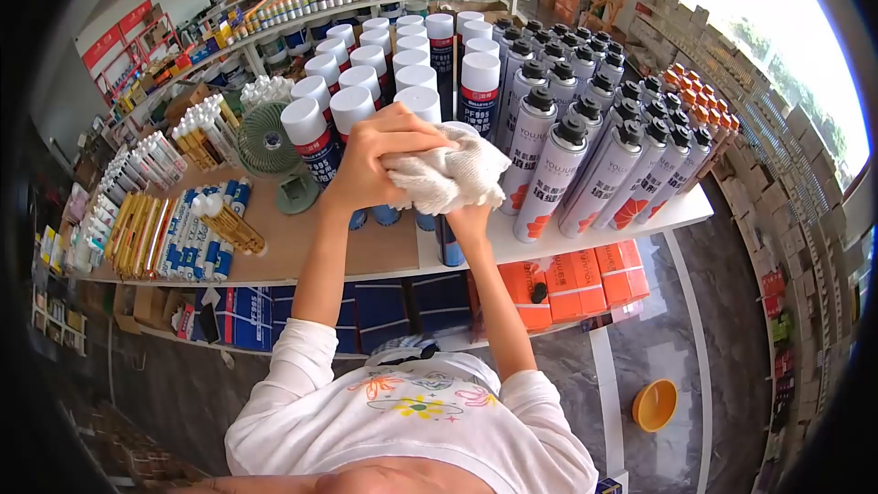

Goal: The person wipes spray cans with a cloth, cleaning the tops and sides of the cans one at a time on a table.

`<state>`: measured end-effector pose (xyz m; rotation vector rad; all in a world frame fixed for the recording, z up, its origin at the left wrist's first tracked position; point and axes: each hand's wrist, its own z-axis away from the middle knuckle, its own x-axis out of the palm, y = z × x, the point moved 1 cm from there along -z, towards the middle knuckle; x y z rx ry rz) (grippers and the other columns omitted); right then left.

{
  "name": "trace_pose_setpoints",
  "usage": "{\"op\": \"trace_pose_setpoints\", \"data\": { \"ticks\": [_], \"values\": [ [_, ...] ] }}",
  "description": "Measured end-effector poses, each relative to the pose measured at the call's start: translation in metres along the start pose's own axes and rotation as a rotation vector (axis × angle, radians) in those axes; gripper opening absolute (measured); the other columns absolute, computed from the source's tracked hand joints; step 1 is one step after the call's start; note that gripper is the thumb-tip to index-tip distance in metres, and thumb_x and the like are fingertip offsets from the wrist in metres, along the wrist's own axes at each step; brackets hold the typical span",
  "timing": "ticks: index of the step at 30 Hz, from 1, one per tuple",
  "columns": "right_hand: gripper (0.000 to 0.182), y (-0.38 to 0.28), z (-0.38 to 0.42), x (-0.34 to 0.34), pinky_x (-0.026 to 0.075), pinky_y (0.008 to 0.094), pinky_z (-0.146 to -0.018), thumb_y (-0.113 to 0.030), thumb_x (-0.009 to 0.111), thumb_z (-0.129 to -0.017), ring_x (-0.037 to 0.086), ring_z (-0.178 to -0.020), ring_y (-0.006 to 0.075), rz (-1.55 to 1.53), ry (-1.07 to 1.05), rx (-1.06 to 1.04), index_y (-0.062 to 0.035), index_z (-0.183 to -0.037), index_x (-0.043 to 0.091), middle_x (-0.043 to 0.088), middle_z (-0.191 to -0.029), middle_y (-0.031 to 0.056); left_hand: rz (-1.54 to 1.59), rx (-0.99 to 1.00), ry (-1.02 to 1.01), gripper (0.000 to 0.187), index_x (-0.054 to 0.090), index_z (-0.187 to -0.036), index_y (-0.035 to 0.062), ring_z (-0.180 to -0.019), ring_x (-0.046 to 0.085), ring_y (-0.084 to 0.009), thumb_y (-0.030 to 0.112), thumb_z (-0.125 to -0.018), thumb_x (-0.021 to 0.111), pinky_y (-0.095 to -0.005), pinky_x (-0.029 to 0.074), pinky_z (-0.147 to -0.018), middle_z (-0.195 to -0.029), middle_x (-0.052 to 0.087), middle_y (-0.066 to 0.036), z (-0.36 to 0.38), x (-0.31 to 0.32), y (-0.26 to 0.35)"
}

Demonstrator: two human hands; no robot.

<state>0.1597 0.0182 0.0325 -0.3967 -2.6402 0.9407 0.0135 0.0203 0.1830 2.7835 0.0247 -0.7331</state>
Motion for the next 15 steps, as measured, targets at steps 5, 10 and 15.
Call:
{"op": "trace_pose_setpoints", "data": {
  "ticks": [5, 10, 15],
  "values": [
    [0.078, -0.018, -0.011, 0.000, 0.049, 0.0346, -0.090, -0.022, 0.089, -0.067, 0.062, -0.103, 0.0221, 0.157, 0.021, 0.092, -0.0022, -0.129, 0.046, 0.064, -0.111, 0.0137, 0.374, 0.019, 0.315, 0.038, 0.075, -0.097, -0.0035, -0.085, 0.066, -0.0283, 0.025, -0.072, 0.079, -0.0372, 0.053, -0.073, -0.092, 0.072, -0.015, 0.061, -0.021, -0.010],
    [0.102, -0.028, -0.005, -0.008, 0.046, 0.0399, -0.099, -0.022, 0.090, -0.064, 0.057, -0.117, 0.0288, 0.224, -0.100, 0.098, -0.0047, -0.144, 0.029, 0.056, -0.127, 0.0190, 0.322, -0.432, 0.665, 0.035, 0.066, -0.108, -0.0053, -0.087, 0.065, -0.0202, 0.025, -0.090, 0.064, -0.0322, 0.054, -0.080, -0.099, 0.066, -0.011, 0.128, -0.018, -0.020],
    [0.109, -0.011, 0.014, -0.025, 0.039, 0.0434, -0.109, -0.024, 0.091, -0.064, 0.048, -0.132, 0.0314, 0.169, -0.286, 0.265, -0.0072, -0.149, 0.023, 0.045, -0.143, 0.0224, 0.413, -0.528, 0.839, 0.034, 0.068, -0.115, 0.0006, -0.100, 0.063, -0.0197, 0.021, -0.088, 0.069, -0.0334, 0.049, -0.091, -0.111, 0.066, -0.013, 0.127, 0.000, -0.008]
  ]
}}
